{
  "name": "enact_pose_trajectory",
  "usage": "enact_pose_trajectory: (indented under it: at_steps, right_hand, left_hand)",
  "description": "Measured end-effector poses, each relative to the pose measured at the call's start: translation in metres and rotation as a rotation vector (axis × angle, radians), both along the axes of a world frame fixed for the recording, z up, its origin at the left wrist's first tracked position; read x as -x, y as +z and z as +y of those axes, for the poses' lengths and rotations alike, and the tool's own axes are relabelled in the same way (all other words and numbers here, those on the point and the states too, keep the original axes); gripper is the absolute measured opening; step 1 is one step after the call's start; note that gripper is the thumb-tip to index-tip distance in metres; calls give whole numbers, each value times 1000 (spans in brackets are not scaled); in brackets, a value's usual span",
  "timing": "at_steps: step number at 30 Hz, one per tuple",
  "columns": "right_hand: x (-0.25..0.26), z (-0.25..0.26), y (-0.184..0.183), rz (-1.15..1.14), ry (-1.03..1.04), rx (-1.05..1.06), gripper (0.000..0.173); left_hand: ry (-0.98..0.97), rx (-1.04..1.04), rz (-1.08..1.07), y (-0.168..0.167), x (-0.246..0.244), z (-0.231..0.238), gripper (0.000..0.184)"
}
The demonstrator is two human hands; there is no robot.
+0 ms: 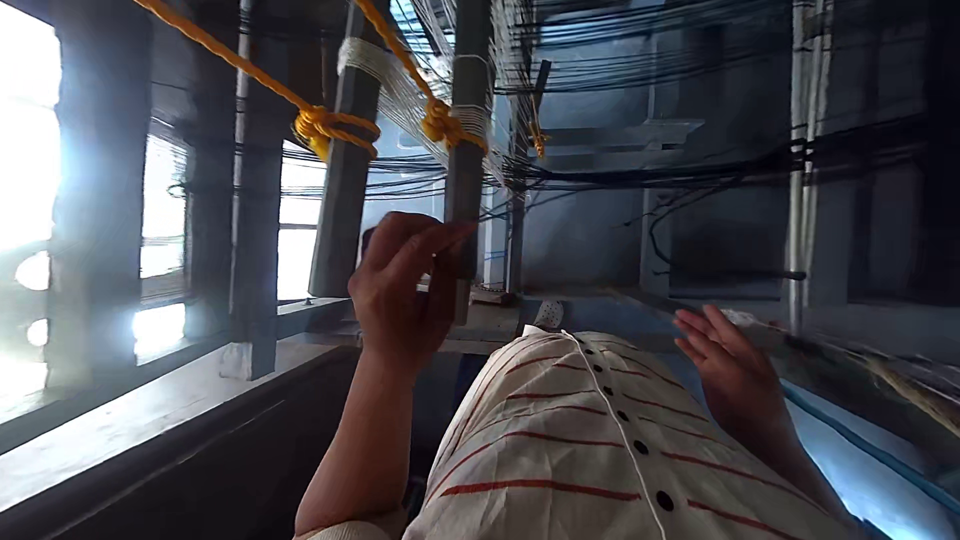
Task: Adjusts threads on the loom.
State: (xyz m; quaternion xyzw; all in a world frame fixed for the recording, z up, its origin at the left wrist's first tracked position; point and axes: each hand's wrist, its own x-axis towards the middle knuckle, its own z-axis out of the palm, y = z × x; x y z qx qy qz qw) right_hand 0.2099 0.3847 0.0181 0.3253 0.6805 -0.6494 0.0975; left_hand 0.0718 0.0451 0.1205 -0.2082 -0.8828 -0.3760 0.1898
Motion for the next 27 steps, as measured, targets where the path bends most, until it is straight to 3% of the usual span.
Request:
enact_pose_trajectory:
  at_steps: [4,9,13,19,24,27]
  right_hand:
    - [-7,0,-1,20,83,13,67]
    - [-20,2,-2,14,163,-15,68]
    - [-22,-4,-2,25,227,-33,69]
    - [-25,-11,-14,-1,352,-41,64]
    - [-32,-21,-24,23,403,-50,50]
    - [-47,-25,-26,55,461,-89,41]
  left_hand:
    - [16,-169,8,-44,4,-7,27]
    - [-38,-394,11,-47,-17,2,21]
    - [-84,-358,74,-48,-30,-7,15]
    - [-15,-96,114,-66,-46,-21,23]
    - [-83,-616,37,-76,-58,-21,23]
    - [-89,-684,-24,-47,-94,-22,24]
